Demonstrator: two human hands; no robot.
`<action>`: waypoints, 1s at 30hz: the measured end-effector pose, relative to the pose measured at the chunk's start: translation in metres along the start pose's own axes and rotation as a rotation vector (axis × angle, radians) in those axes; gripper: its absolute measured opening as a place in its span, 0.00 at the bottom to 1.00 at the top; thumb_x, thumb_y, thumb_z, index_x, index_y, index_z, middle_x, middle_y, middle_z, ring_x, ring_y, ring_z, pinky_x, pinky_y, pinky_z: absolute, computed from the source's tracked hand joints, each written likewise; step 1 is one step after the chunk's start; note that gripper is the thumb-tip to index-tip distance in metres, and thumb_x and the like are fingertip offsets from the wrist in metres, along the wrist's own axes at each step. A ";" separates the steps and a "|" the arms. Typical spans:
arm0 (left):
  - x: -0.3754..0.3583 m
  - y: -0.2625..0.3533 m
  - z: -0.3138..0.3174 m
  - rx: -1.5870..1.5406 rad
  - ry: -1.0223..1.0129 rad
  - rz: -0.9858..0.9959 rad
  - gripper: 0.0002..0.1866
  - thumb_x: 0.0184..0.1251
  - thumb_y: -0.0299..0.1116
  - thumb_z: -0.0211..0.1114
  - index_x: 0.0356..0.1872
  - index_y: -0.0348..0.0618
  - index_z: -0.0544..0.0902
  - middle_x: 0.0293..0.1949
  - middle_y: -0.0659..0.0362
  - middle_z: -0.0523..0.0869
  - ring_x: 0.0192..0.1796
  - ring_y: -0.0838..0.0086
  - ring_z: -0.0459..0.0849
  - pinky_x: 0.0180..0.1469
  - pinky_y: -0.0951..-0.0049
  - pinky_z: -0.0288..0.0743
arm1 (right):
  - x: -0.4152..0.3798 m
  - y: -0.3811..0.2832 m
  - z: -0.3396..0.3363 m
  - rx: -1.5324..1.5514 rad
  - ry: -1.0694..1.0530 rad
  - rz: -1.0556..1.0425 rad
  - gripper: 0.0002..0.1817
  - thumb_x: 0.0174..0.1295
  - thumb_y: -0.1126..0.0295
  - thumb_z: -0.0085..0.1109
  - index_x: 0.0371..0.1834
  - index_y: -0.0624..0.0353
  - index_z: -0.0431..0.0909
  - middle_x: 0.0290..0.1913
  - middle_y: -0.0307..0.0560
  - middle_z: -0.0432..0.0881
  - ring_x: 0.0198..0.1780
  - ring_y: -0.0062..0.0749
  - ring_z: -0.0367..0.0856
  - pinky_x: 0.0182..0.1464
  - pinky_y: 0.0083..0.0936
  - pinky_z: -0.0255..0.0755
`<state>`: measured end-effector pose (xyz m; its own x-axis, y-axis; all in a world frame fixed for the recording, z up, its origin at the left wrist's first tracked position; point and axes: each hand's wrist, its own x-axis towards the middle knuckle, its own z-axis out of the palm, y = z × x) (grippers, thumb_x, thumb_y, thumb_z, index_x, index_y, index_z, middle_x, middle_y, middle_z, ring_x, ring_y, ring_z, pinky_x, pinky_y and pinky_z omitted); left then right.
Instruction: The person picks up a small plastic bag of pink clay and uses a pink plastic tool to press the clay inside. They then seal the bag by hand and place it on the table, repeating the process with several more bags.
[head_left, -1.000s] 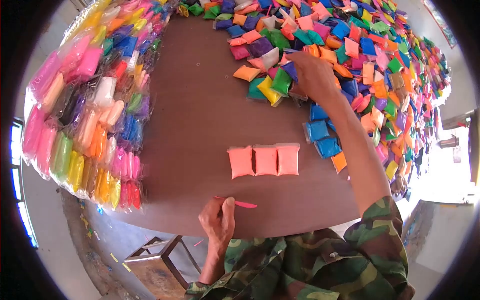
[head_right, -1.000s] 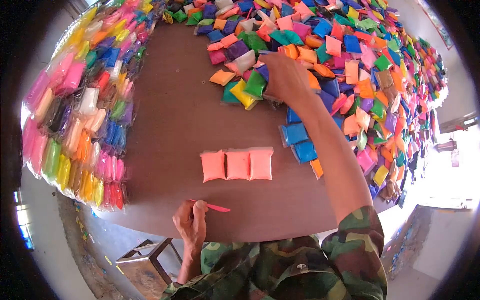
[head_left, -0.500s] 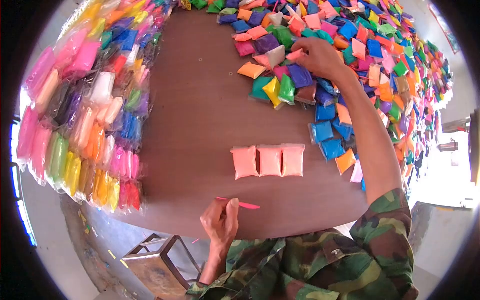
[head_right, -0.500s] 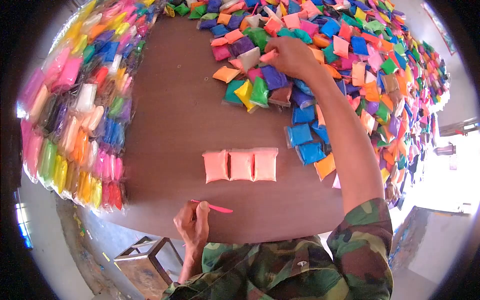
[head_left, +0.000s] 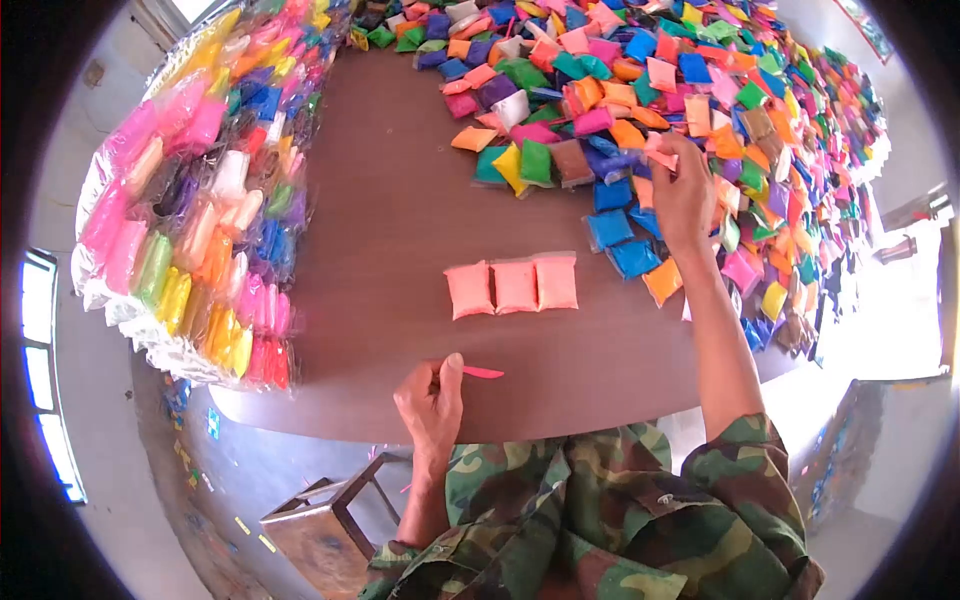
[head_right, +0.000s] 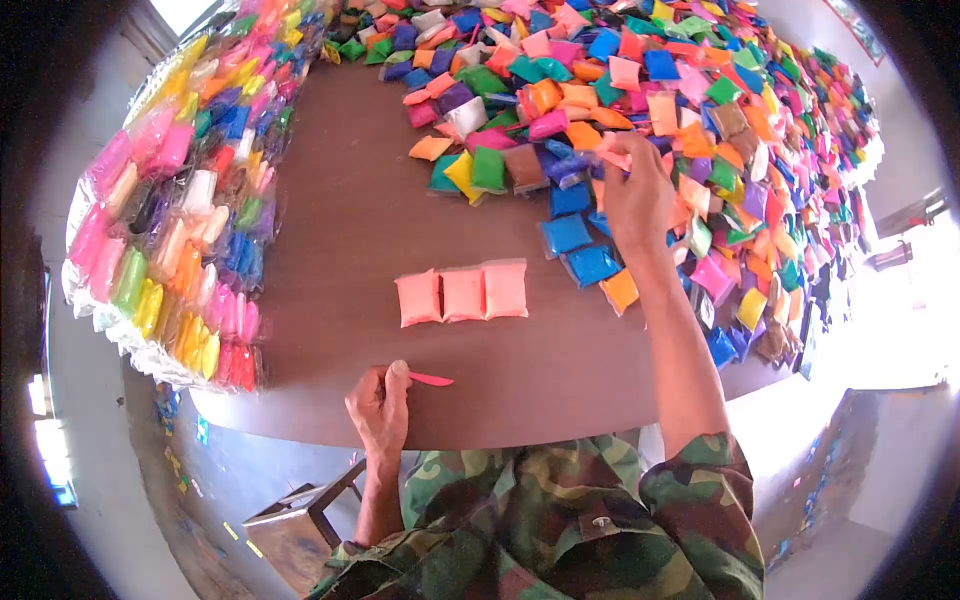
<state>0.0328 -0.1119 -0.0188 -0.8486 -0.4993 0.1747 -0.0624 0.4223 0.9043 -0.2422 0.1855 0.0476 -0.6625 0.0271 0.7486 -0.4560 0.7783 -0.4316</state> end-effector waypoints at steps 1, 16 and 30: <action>-0.001 0.000 0.000 -0.023 -0.001 -0.022 0.14 0.78 0.35 0.76 0.36 0.33 0.90 0.24 0.57 0.86 0.27 0.78 0.80 0.32 0.71 0.74 | -0.003 0.008 -0.008 -0.042 0.032 -0.012 0.10 0.70 0.77 0.71 0.52 0.58 0.85 0.52 0.48 0.93 0.51 0.50 0.93 0.53 0.40 0.85; -0.025 0.061 0.014 0.075 -0.176 0.331 0.10 0.77 0.31 0.78 0.42 0.32 0.90 0.30 0.62 0.87 0.33 0.82 0.82 0.36 0.74 0.77 | -0.153 -0.059 -0.110 0.656 -0.257 0.509 0.10 0.80 0.79 0.64 0.60 0.66 0.86 0.67 0.47 0.86 0.56 0.20 0.84 0.58 0.20 0.81; -0.045 0.088 0.092 -0.068 -0.474 0.150 0.10 0.82 0.32 0.72 0.52 0.35 0.90 0.38 0.49 0.92 0.36 0.67 0.90 0.39 0.67 0.82 | -0.215 -0.112 -0.125 1.096 -0.261 0.907 0.29 0.76 0.85 0.64 0.79 0.67 0.70 0.73 0.53 0.79 0.69 0.33 0.85 0.70 0.31 0.82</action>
<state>0.0171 0.0173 0.0166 -0.9919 -0.0314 0.1233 0.1002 0.4047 0.9090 0.0259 0.1709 -0.0017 -0.9983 0.0346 -0.0466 0.0335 -0.3110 -0.9498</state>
